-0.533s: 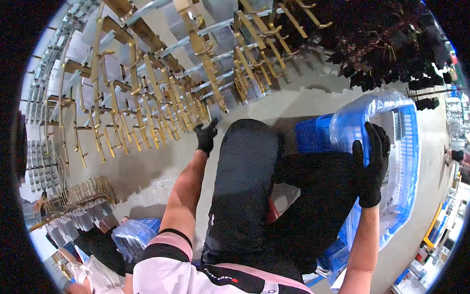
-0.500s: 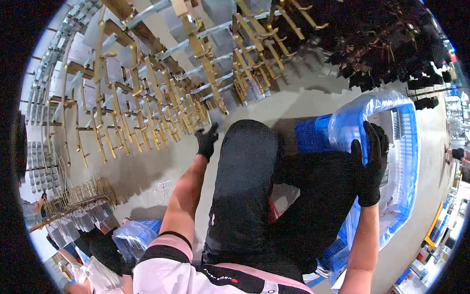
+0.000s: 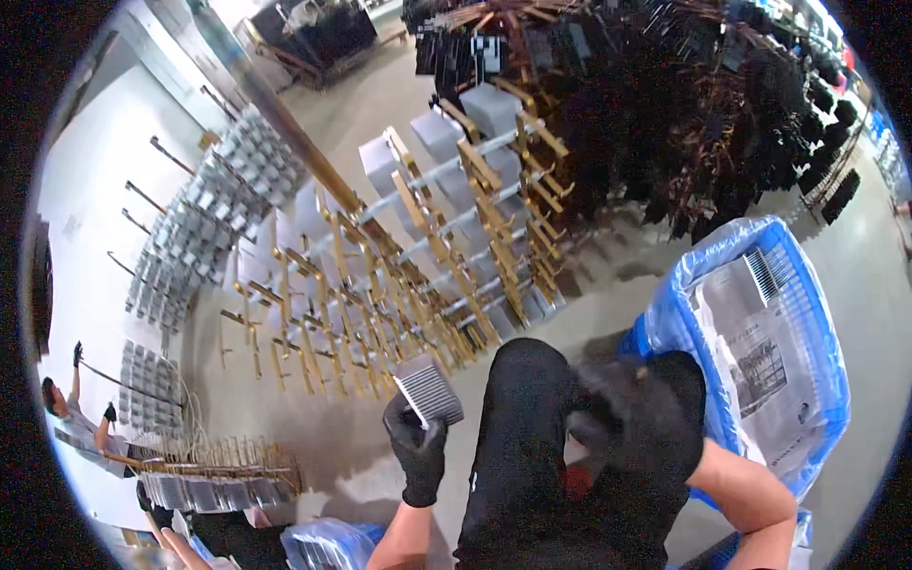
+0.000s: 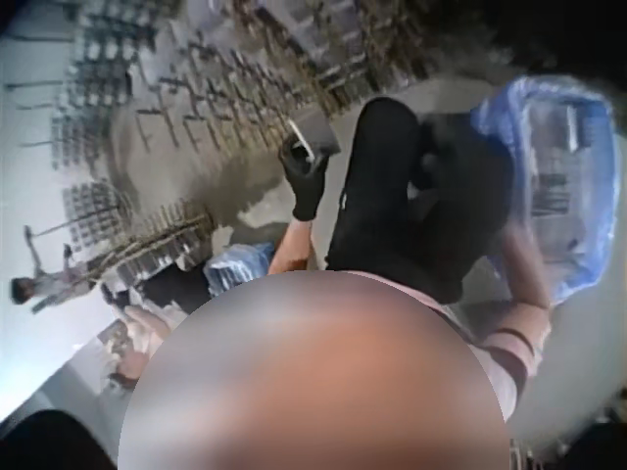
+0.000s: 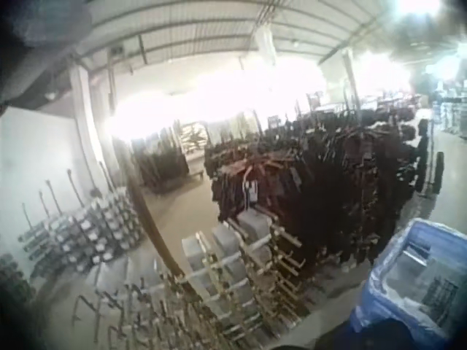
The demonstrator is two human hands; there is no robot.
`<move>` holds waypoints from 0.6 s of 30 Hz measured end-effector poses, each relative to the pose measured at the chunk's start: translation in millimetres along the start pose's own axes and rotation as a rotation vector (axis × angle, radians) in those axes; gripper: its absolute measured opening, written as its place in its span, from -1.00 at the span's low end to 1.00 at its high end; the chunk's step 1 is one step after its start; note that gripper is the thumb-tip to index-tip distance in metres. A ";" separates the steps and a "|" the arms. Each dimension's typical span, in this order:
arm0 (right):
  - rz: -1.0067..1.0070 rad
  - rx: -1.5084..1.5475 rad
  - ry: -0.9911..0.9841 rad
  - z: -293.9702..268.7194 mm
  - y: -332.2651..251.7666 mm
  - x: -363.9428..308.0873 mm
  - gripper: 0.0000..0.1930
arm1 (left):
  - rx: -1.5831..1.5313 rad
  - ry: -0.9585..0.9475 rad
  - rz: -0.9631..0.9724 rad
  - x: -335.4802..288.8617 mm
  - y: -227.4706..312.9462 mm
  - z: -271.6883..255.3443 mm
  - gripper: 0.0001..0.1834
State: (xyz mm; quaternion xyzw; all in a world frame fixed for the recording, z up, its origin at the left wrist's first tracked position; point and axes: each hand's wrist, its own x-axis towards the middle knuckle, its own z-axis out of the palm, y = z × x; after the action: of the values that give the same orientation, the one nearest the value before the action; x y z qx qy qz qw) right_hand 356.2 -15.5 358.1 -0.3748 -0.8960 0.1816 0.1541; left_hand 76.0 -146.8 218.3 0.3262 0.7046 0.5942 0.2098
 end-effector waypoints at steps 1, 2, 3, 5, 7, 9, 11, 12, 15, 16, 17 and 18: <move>-0.060 0.184 -0.036 -0.4 -13.2 1.7 -0.33 | -0.016 -0.025 0.167 -0.2 13.7 8.9 -0.39; -0.121 0.368 -0.077 -1.0 -22.3 1.1 -0.27 | -0.030 -0.051 0.330 -0.7 27.3 17.7 -0.36; -0.121 0.362 -0.057 1.0 -28.7 -3.8 -0.27 | 0.021 -0.122 0.431 -2.1 39.4 25.3 -0.36; 0.035 0.694 0.017 11.5 -37.6 -11.2 -0.17 | 0.076 -0.193 0.548 -5.5 62.8 47.0 -0.35; 0.127 0.852 0.069 13.3 -35.0 -12.2 -0.12 | 0.143 -0.241 0.771 -10.2 85.4 77.4 -0.23; 0.141 0.452 0.297 8.2 -22.9 -14.4 -0.07 | 0.213 -0.334 0.792 -4.5 103.3 91.5 -0.22; 0.250 0.214 0.388 -1.2 -7.7 -28.0 -0.03 | 0.350 -0.540 0.817 -12.0 120.5 109.2 -0.18; 0.212 0.247 0.402 -8.5 -3.1 -26.0 -0.04 | 0.306 -0.612 0.801 -15.8 131.6 113.6 -0.18; 0.306 0.357 0.486 -27.8 20.1 -39.1 -0.05 | 0.378 -0.636 0.793 -22.8 170.5 127.1 -0.23; 0.309 0.494 0.556 -33.1 32.3 -41.2 -0.04 | 0.419 -0.604 0.923 -21.2 175.7 129.2 -0.26; 0.334 0.470 0.603 -45.1 50.0 -47.8 -0.06 | 0.391 -0.556 0.891 -20.2 165.5 134.0 -0.33; 0.343 0.445 0.647 -59.4 69.9 -52.7 -0.07 | 0.368 -0.492 0.857 -17.7 148.8 137.1 -0.41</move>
State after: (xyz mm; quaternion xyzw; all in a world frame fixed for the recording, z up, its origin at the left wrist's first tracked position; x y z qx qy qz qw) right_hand 459.1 4.3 372.6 -0.5136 -0.6651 0.2668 0.4719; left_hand 213.3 -51.3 333.4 0.7466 0.5303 0.3991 0.0465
